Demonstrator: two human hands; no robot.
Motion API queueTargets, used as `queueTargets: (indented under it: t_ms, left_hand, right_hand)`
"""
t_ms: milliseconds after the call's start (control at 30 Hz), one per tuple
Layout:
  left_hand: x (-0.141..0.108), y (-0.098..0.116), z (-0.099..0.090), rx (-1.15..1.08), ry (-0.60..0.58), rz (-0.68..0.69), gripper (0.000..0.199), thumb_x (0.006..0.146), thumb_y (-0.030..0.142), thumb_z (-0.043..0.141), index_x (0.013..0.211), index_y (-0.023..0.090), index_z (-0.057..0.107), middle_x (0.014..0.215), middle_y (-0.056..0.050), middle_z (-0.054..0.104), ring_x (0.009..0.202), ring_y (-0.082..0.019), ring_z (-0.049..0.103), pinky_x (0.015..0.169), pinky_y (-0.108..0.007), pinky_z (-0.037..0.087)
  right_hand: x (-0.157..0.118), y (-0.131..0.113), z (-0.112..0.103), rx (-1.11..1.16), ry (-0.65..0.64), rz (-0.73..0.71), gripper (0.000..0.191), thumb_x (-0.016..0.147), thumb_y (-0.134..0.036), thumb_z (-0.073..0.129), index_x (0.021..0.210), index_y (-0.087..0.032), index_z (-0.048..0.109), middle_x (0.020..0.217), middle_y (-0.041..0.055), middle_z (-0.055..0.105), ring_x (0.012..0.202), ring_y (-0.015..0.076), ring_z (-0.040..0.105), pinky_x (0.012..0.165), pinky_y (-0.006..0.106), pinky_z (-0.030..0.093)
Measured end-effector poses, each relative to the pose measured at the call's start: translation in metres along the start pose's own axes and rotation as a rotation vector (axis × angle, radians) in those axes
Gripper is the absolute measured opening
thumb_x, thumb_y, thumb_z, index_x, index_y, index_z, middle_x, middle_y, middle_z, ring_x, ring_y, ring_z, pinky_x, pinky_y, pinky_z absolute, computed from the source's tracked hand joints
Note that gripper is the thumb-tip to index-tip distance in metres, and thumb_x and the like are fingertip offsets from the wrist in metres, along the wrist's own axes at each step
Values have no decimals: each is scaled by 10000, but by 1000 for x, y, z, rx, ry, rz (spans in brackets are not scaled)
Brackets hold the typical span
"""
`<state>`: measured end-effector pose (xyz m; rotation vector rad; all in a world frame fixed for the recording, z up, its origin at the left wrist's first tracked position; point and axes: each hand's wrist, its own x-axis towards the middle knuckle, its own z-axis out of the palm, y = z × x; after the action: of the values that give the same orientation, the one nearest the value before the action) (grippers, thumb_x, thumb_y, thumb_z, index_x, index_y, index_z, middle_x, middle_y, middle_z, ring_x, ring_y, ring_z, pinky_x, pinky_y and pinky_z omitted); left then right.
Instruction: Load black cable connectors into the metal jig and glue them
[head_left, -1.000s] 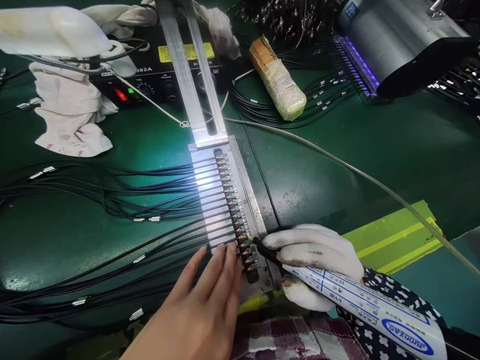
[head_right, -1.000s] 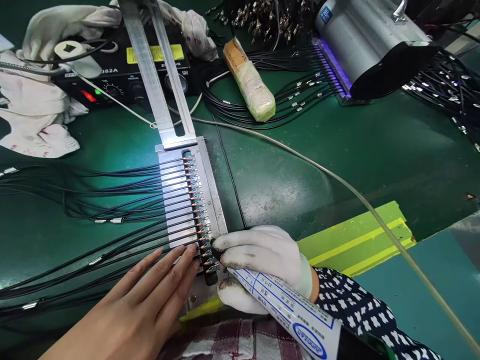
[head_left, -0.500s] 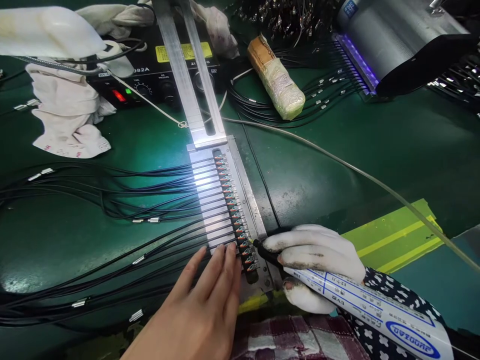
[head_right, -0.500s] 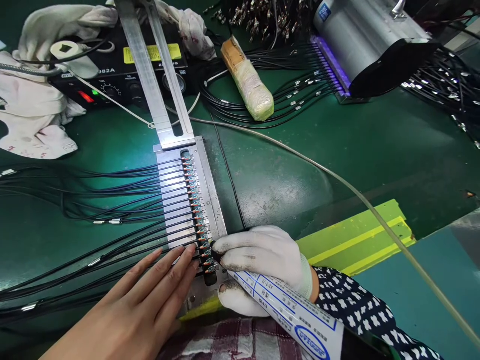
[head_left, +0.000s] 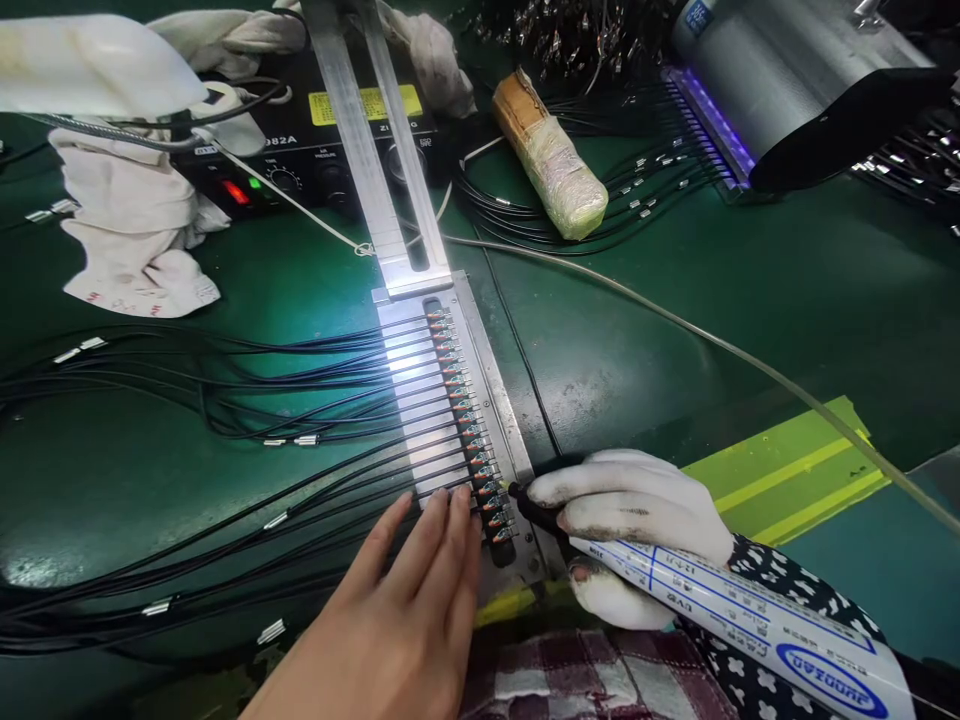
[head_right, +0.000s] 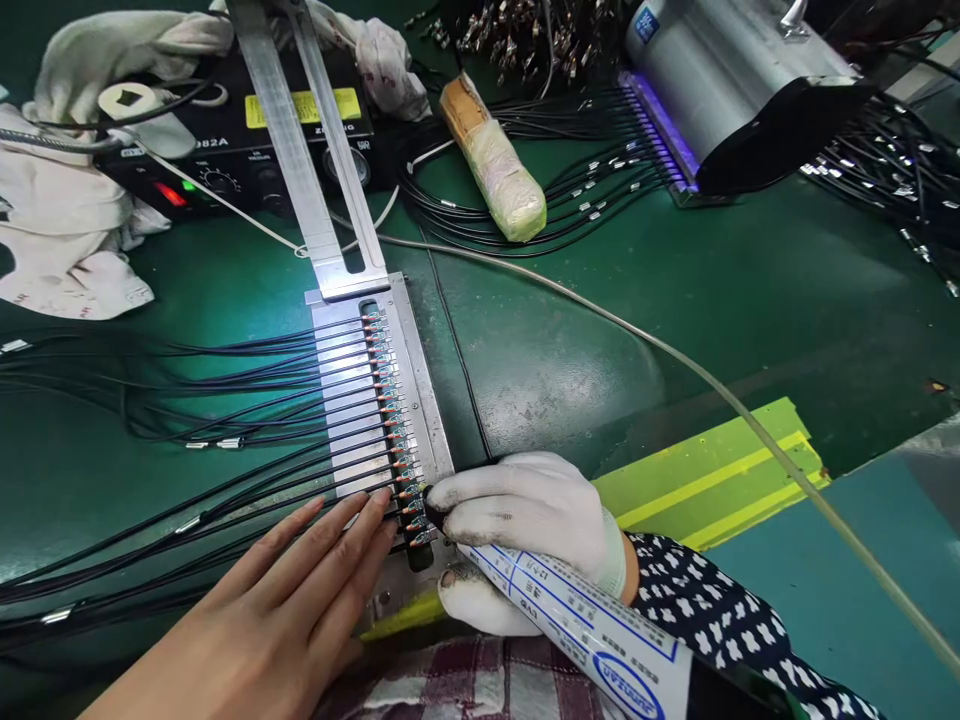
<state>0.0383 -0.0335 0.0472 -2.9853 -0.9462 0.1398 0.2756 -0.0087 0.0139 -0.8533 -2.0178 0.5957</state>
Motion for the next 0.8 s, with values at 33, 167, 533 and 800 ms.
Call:
queueTargets:
  t_ms: [33, 167, 533, 800]
  left_hand:
    - [0, 0, 0, 1, 0, -2, 484, 980, 244, 253, 1237, 178, 658, 1332, -91, 623, 1253, -272, 515, 1055, -460, 365]
    - [-3, 0, -1, 2, -1, 1, 468, 974, 249, 276, 1239, 181, 656, 1333, -89, 623, 1252, -273, 514, 1052, -461, 371]
    - [-3, 0, -3, -21, -7, 1, 474, 975, 243, 270, 1229, 174, 663, 1320, -88, 632, 1256, -266, 504, 1055, -449, 365]
    - [-1, -1, -3, -44, -27, 5, 481, 979, 263, 262, 1260, 172, 641, 1341, -93, 616, 1276, -271, 489, 1059, -453, 357]
  right_hand:
    - [-1, 0, 0, 1, 2, 1, 115, 801, -242, 630, 868, -149, 627, 911, 101, 767, 850, 176, 744, 695, 265, 583]
    - [-3, 1, 0, 16, -1, -1, 125, 805, -239, 640, 892, -151, 630, 952, 101, 760, 873, 175, 740, 713, 261, 583]
    - [-1, 4, 2, 18, 0, -15, 126, 811, -246, 634, 900, -157, 627, 940, 96, 763, 875, 182, 739, 694, 278, 592]
    - [1, 4, 2, 12, 17, 2, 141, 788, -255, 656, 884, -153, 639, 938, 104, 766, 865, 181, 743, 708, 265, 593]
